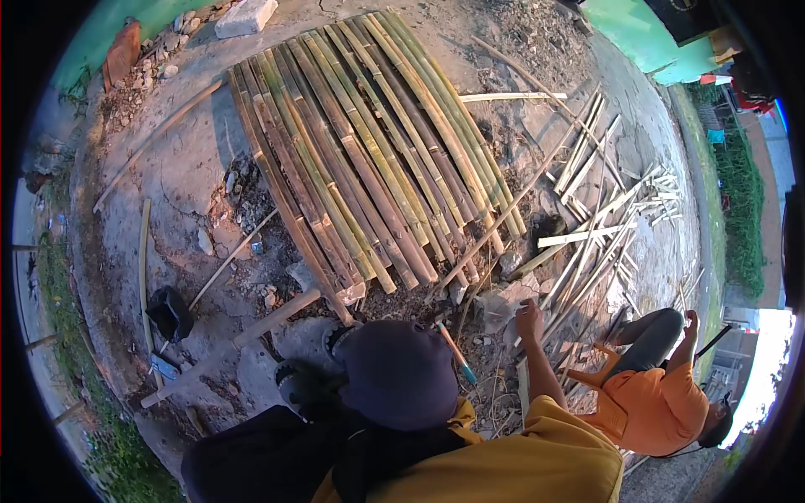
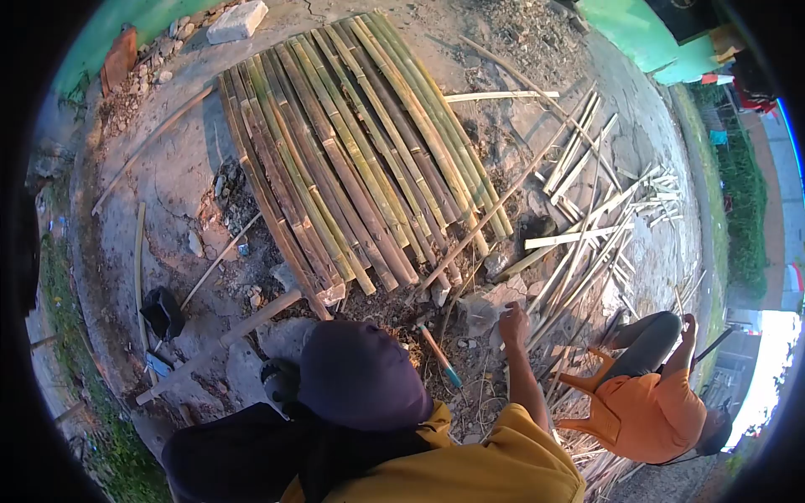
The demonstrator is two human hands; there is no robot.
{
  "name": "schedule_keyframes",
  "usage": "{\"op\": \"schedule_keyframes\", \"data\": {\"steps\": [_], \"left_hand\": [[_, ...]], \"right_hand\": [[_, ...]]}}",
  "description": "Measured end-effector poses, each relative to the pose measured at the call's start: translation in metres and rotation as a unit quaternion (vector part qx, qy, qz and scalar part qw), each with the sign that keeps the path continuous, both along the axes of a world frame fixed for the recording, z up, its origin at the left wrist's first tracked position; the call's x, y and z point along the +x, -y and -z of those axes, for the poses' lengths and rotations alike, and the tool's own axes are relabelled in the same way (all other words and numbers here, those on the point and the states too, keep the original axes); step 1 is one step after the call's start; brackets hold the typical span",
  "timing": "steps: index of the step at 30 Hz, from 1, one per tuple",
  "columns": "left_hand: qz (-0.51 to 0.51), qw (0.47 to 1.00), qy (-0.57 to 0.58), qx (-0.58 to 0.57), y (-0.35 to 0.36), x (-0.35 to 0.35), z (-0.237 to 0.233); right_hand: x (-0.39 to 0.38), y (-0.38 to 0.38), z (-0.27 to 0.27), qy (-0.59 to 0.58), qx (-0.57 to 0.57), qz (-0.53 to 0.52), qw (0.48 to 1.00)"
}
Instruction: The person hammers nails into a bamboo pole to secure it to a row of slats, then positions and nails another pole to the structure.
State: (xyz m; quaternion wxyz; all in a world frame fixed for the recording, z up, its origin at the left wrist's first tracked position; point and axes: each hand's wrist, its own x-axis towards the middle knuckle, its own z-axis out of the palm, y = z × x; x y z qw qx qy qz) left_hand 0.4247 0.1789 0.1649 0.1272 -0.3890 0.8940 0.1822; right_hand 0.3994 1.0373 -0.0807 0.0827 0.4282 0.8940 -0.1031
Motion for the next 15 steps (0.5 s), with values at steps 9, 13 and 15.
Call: {"op": "schedule_keyframes", "data": {"steps": [9, 13, 15], "left_hand": [[0.012, 0.999, -0.002, 0.033, 0.030, 0.013, -0.040], [0.030, 0.996, 0.088, 0.014, 0.001, -0.020, -0.056], [0.052, 0.984, 0.171, -0.008, -0.002, -0.034, -0.060]], "right_hand": [[-0.033, -0.126, 0.057, 0.056, 0.024, 0.354, 0.933], [-0.005, -0.109, 0.067, 0.039, 0.056, 0.284, 0.956], [-0.003, -0.108, 0.072, 0.019, 0.066, 0.315, 0.947]]}}
